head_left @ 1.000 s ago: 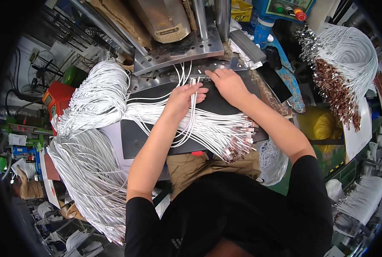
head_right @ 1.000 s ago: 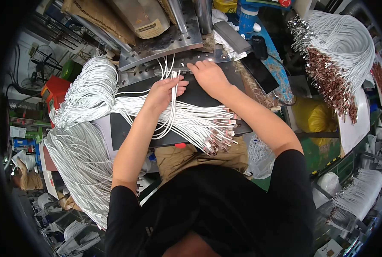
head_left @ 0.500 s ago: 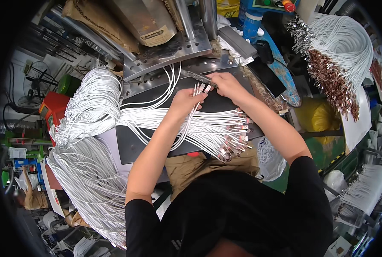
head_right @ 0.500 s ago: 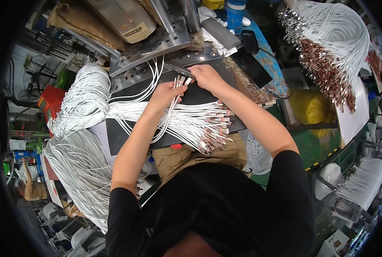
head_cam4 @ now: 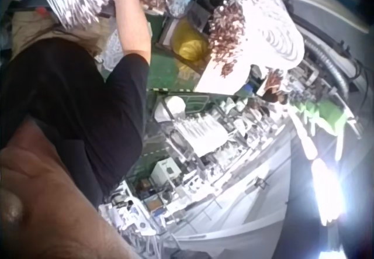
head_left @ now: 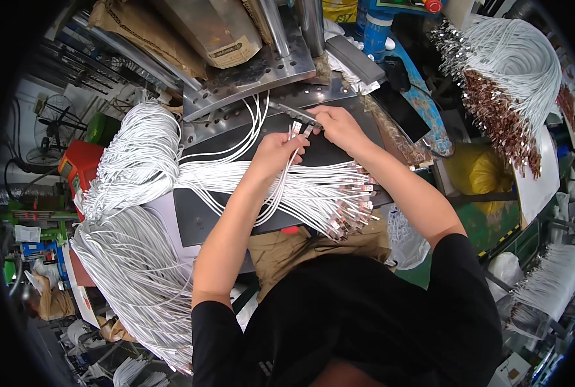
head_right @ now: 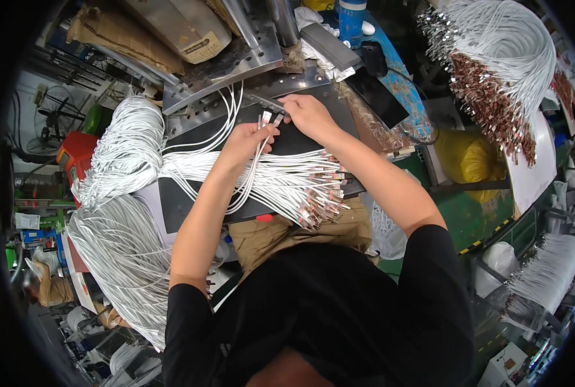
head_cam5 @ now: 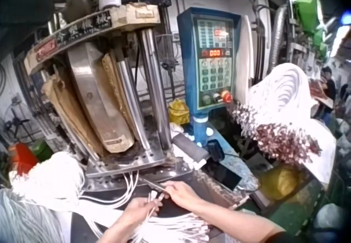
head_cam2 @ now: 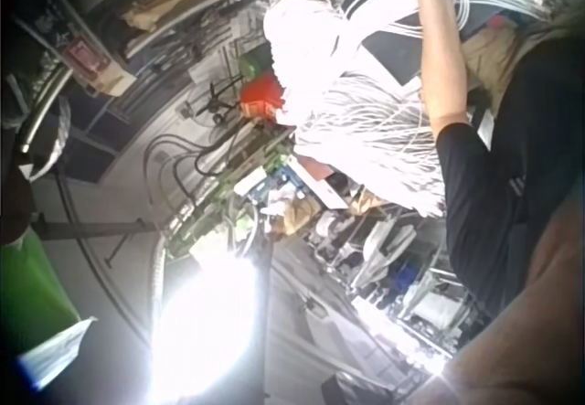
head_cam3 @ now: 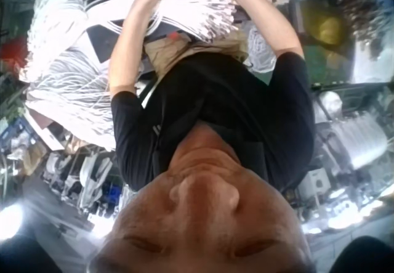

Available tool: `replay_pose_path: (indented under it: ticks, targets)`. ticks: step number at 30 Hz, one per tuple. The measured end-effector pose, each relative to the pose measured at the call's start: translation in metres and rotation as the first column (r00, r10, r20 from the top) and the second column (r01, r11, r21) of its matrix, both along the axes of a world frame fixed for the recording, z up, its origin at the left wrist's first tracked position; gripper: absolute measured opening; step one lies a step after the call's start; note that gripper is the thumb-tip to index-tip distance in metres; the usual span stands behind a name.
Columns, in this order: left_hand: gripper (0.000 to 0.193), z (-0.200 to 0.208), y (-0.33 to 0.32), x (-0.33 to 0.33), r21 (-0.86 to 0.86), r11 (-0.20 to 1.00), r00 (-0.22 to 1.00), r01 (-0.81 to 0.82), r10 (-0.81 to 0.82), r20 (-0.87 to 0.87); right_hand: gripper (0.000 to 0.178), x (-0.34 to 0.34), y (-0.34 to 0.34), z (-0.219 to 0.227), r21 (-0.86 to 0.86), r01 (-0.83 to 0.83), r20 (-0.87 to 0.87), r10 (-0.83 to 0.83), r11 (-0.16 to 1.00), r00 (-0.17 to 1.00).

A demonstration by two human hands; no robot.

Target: Feeding bundles of white wires into a crimping or terminal insertion machine to assemble wiring harnesses.

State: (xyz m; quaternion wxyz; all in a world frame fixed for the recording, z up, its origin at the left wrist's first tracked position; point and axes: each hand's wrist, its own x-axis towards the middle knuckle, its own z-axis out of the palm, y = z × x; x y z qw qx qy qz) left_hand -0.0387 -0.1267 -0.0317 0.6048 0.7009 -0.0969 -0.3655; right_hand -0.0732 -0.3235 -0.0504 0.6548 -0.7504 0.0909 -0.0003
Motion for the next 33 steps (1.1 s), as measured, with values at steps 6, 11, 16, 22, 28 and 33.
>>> replay_pose_path:
  ticks: [6,11,16,22,28,33]
  targets:
    - [0.025,-0.001,0.001,0.004,-0.047,0.998,0.998,0.039,-0.041,-0.042,0.039,0.0,-0.002,-0.006,-0.077,-0.037,0.042,0.04,0.996,0.998]
    - [0.025,0.001,0.002,0.006,-0.012,0.999,0.998,0.044,-0.044,-0.05,0.037,-0.001,-0.002,-0.004,-0.033,-0.028,0.059,0.03,0.999,0.998]
    - [0.025,-0.001,-0.002,0.005,-0.028,0.999,0.997,0.041,-0.042,-0.067,0.039,-0.006,0.01,0.0,-0.22,0.032,0.117,-0.006,0.975,0.993]
    - [0.023,0.01,0.005,0.006,0.006,0.999,0.995,0.051,-0.05,-0.084,0.035,0.004,-0.016,0.002,-0.063,-0.11,0.025,0.112,0.992,0.993]
    - [0.02,-0.004,0.008,0.011,0.08,0.989,0.992,0.124,-0.123,-0.008,0.032,0.003,-0.015,0.002,-0.064,-0.162,-0.029,0.16,0.985,0.987]
    - [0.017,-0.002,0.0,0.006,0.07,0.994,0.997,0.078,-0.077,-0.016,0.033,0.004,-0.015,-0.013,-0.156,-0.238,0.065,0.25,0.959,0.966]
